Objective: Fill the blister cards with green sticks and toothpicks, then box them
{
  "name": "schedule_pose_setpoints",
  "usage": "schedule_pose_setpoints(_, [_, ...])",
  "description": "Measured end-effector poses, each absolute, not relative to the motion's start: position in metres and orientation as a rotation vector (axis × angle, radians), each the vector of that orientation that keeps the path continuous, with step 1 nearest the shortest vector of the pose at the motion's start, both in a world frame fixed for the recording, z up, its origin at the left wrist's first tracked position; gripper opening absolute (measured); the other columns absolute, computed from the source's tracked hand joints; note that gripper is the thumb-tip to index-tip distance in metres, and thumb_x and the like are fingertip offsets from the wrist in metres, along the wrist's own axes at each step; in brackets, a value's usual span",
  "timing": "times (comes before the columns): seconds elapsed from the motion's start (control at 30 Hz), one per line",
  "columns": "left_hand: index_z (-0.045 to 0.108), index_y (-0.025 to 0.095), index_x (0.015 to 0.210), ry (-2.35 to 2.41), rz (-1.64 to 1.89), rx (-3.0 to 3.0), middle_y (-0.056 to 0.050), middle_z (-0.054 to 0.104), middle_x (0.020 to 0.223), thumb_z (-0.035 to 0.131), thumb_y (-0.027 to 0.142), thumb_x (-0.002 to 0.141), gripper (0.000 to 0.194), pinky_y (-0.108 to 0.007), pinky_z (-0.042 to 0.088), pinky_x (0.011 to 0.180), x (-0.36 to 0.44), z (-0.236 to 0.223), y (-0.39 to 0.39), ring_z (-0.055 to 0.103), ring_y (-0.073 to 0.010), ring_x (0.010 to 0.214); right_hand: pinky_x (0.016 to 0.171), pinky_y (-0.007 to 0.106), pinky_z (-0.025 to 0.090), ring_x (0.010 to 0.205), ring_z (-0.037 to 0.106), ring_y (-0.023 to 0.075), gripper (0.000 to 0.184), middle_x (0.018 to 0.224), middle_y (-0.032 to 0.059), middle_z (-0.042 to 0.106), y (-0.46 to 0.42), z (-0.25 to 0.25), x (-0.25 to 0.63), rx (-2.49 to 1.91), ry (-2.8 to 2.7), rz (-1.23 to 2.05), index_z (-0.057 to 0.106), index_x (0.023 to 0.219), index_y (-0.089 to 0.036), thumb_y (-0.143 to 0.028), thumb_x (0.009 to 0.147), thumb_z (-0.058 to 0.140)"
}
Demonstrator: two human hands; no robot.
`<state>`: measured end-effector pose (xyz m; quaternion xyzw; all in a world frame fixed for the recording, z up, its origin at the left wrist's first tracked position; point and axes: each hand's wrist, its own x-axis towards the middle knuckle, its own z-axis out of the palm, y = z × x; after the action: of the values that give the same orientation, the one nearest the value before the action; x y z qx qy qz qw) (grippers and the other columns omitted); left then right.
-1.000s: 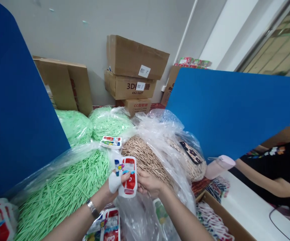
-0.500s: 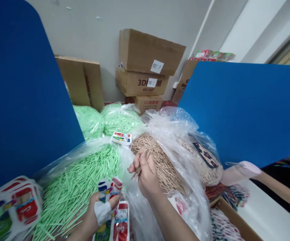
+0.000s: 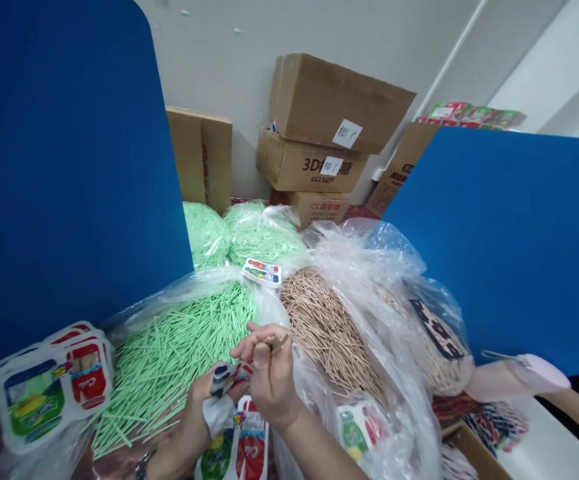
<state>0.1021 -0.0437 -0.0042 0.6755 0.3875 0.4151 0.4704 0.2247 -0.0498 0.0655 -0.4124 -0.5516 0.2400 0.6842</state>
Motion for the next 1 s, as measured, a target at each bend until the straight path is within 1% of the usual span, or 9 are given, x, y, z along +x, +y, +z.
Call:
schedule_pose_setpoints(0.2, [0.055, 0.018, 0.067, 0.970, 1.050, 1.650, 0.000, 0.053, 0.069, 0.066, 0.015, 0.078, 0.016, -0.024, 0.037, 0.061, 0.099, 0.002, -0.043, 0.050, -0.0158, 0.064, 0.104, 0.049, 0.031, 0.095, 0.059, 0.0189, 0.015, 0.076, -0.0011, 0.058, -0.053, 0.054, 0.219, -1.046, -1.277, 0.494, 0.047, 0.095, -0.026, -0.034, 0.098, 0.035])
schedule_pose_setpoints(0.3, [0.050, 0.018, 0.062, 0.959, 1.072, 1.688, 0.001, 0.049, 0.067, 0.064, 0.013, 0.079, 0.023, -0.024, 0.034, 0.059, 0.097, 0.005, -0.041, 0.048, -0.0148, 0.063, 0.099, 0.042, 0.039, 0.113, 0.051, 0.0209, 0.020, 0.105, 0.0059, 0.061, -0.055, 0.050, 0.222, -1.181, -1.270, 0.633, 0.051, 0.099, -0.024, -0.035, 0.098, 0.035])
schedule_pose_setpoints(0.37, [0.049, 0.018, 0.062, 0.949, 1.077, 1.719, 0.001, 0.048, 0.068, 0.062, 0.015, 0.081, 0.024, -0.024, 0.034, 0.059, 0.096, 0.006, -0.038, 0.048, -0.0148, 0.064, 0.094, 0.039, 0.044, 0.116, 0.050, 0.0225, 0.024, 0.127, 0.0097, 0.053, -0.056, 0.048, 0.228, -1.225, -1.322, 0.738, 0.051, 0.111, -0.023, -0.037, 0.097, 0.037])
schedule_pose_setpoints(0.47, [0.049, 0.018, 0.062, 0.941, 1.035, 1.753, 0.001, 0.048, 0.067, 0.060, 0.022, 0.084, 0.025, -0.025, 0.034, 0.059, 0.094, 0.007, -0.034, 0.048, -0.0150, 0.064, 0.095, 0.043, 0.045, 0.121, 0.049, 0.0252, 0.042, 0.139, 0.0122, 0.044, -0.059, 0.050, 0.240, -1.164, -1.394, 0.765, 0.036, 0.134, -0.024, -0.040, 0.096, 0.040])
schedule_pose_setpoints(0.53, [0.048, 0.018, 0.060, 0.934, 1.008, 1.759, 0.001, 0.047, 0.066, 0.060, 0.026, 0.084, 0.028, -0.025, 0.034, 0.057, 0.094, 0.007, -0.031, 0.047, -0.0147, 0.062, 0.101, 0.047, 0.042, 0.126, 0.045, 0.0259, 0.049, 0.142, 0.0111, 0.042, -0.059, 0.054, 0.246, -1.114, -1.424, 0.711, 0.026, 0.142, -0.027, -0.038, 0.096, 0.040])
schedule_pose_setpoints(0.6, [0.048, 0.018, 0.060, 0.927, 0.996, 1.752, 0.001, 0.046, 0.066, 0.061, 0.026, 0.084, 0.028, -0.025, 0.034, 0.057, 0.096, 0.008, -0.029, 0.047, -0.0144, 0.062, 0.102, 0.048, 0.041, 0.125, 0.047, 0.0254, 0.046, 0.141, 0.0096, 0.044, -0.059, 0.058, 0.249, -1.123, -1.504, 0.672, 0.029, 0.141, -0.030, -0.032, 0.097, 0.039])
schedule_pose_setpoints(0.73, [0.048, 0.018, 0.062, 0.898, 0.980, 1.777, 0.002, 0.044, 0.066, 0.062, 0.021, 0.082, 0.025, -0.024, 0.034, 0.057, 0.098, 0.009, -0.028, 0.045, -0.0140, 0.061, 0.088, 0.040, 0.052, 0.107, 0.060, 0.0220, 0.037, 0.121, 0.0085, 0.060, -0.058, 0.057, 0.246, -1.198, -1.587, 0.676, 0.045, 0.132, -0.029, -0.025, 0.096, 0.041])
schedule_pose_setpoints(0.83, [0.048, 0.018, 0.062, 0.888, 0.959, 1.800, 0.002, 0.045, 0.067, 0.061, 0.019, 0.082, 0.024, -0.024, 0.033, 0.057, 0.097, 0.009, -0.028, 0.046, -0.0141, 0.062, 0.080, 0.036, 0.054, 0.097, 0.063, 0.0207, 0.034, 0.106, 0.0082, 0.065, -0.055, 0.055, 0.242, -1.215, -1.409, 0.761, 0.047, 0.129, -0.027, -0.029, 0.095, 0.044])
schedule_pose_setpoints(1.0, [0.047, 0.018, 0.059, 0.904, 0.959, 1.827, 0.003, 0.044, 0.064, 0.063, 0.019, 0.081, 0.027, -0.024, 0.032, 0.056, 0.096, 0.007, -0.029, 0.045, -0.0133, 0.060, 0.074, 0.034, 0.052, 0.083, 0.065, 0.0182, 0.021, 0.089, 0.0031, 0.068, -0.047, 0.060, 0.243, -1.056, -0.941, 0.922, 0.048, 0.108, -0.027, -0.036, 0.090, 0.055])
